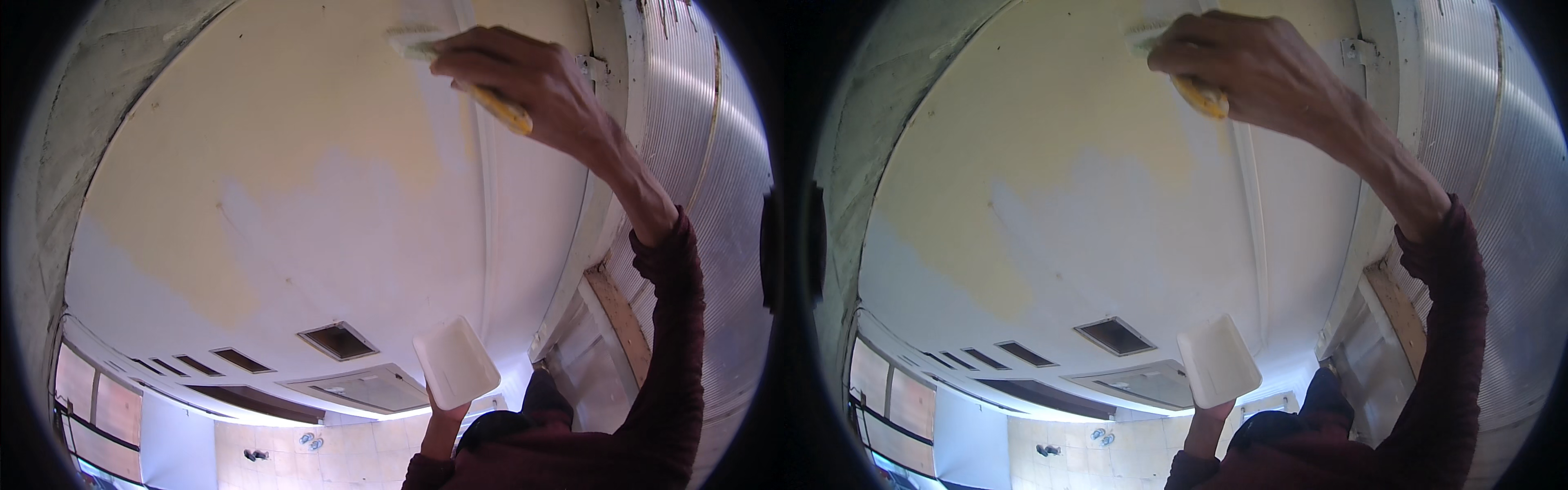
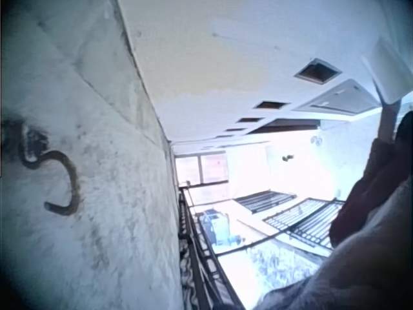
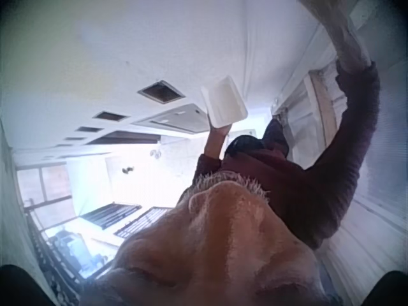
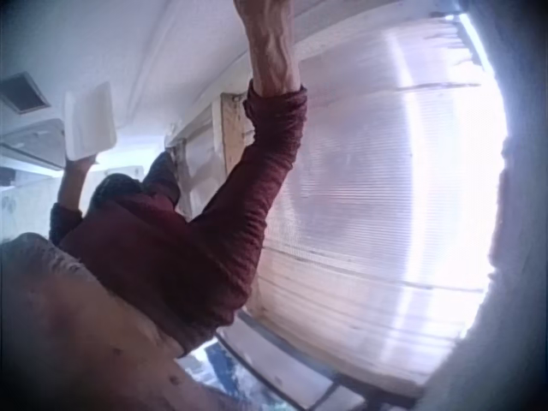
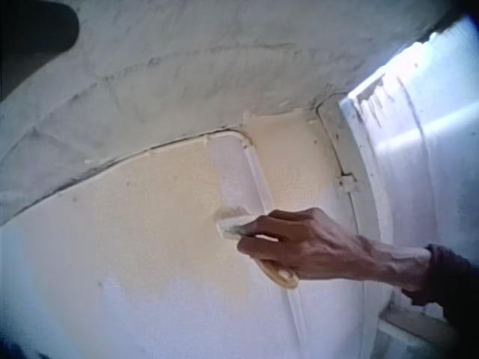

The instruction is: The person paints a ceiling using a paintbrush and a small container of paint. They repeatedly dip the brush into the container and apply paint to the ceiling surface, working across different sections.

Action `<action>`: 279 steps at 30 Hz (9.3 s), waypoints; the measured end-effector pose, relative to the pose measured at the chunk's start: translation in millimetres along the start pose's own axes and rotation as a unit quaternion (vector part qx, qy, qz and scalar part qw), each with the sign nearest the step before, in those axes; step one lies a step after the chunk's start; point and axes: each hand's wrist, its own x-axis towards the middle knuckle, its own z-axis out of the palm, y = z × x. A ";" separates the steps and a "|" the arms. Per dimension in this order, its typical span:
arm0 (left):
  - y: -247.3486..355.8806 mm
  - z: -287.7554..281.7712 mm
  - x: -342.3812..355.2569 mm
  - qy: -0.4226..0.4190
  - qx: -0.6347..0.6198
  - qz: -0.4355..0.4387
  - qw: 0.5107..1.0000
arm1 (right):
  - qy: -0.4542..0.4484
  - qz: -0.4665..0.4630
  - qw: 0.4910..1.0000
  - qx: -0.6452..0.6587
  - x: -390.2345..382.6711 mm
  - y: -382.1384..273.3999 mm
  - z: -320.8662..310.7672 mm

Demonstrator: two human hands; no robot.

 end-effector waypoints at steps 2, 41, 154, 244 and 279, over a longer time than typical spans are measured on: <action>-1.8 4.9 1.7 -0.010 -0.011 -0.008 1.000 | -0.064 0.002 0.998 0.011 -29.3 -24.4 8.3; -0.2 -1.8 2.6 0.007 -0.027 -0.010 1.000 | 0.119 -0.003 0.992 -0.048 26.4 5.8 41.1; -5.5 -7.2 -17.5 0.054 -0.075 -0.012 0.996 | -0.209 0.092 0.967 0.116 -217.2 -152.5 30.5; -15.2 9.3 7.4 0.053 -0.002 -0.014 0.998 | -0.003 0.748 0.219 0.626 -194.5 -246.0 -32.6; -2.4 -19.8 -34.4 0.072 -0.015 0.027 0.997 | 0.014 0.283 0.957 -0.070 -109.7 52.4 34.7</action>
